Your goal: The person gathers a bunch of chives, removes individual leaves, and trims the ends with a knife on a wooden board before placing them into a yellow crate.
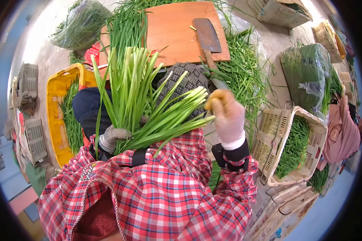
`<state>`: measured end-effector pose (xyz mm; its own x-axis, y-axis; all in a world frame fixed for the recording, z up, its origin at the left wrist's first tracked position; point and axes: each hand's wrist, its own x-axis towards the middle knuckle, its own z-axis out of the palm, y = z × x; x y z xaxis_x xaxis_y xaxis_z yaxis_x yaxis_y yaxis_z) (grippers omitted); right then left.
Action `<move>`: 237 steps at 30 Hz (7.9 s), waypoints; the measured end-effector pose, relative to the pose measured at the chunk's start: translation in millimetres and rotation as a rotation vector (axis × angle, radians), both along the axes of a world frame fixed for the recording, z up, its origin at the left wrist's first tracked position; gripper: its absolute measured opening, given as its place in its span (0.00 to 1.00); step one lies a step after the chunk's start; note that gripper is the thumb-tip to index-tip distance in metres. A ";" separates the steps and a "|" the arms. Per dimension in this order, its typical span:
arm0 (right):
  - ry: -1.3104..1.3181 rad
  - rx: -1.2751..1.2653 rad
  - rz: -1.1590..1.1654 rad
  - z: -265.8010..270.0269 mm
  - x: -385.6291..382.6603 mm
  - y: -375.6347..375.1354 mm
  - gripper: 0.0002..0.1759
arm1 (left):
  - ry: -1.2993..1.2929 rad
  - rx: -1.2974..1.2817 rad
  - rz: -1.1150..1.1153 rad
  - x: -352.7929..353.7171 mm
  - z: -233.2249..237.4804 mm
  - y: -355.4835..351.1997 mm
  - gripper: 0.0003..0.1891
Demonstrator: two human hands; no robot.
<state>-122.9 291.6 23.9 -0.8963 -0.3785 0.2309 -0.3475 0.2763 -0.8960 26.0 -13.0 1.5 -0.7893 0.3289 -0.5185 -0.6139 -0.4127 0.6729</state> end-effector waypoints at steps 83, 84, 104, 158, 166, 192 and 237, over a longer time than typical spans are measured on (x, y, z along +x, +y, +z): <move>-0.028 0.241 0.254 -10.1 22.5 10.4 0.16 | -0.059 0.072 0.088 4.0 -17.0 8.4 0.38; 0.021 0.184 0.163 -11.0 17.5 12.9 0.15 | -0.076 0.079 0.118 2.5 -9.0 12.7 0.37; -0.584 -0.071 -0.241 -53.3 -15.0 59.6 0.11 | 0.061 -0.053 -0.012 0.9 10.8 21.5 0.34; -0.583 0.131 0.642 -19.9 -84.6 -58.9 0.22 | -0.147 0.335 0.015 4.2 17.6 23.8 0.43; -0.738 -0.158 0.494 -23.6 -51.1 -39.0 0.11 | -0.349 0.177 0.135 20.2 -8.0 -0.8 0.29; -0.116 0.276 0.449 4.6 -48.1 8.0 0.32 | -0.341 0.339 0.239 9.7 -10.6 5.9 0.34; -0.249 0.405 -0.305 -3.6 -69.3 171.9 0.11 | -0.048 -0.163 0.006 9.6 -6.9 -1.1 0.15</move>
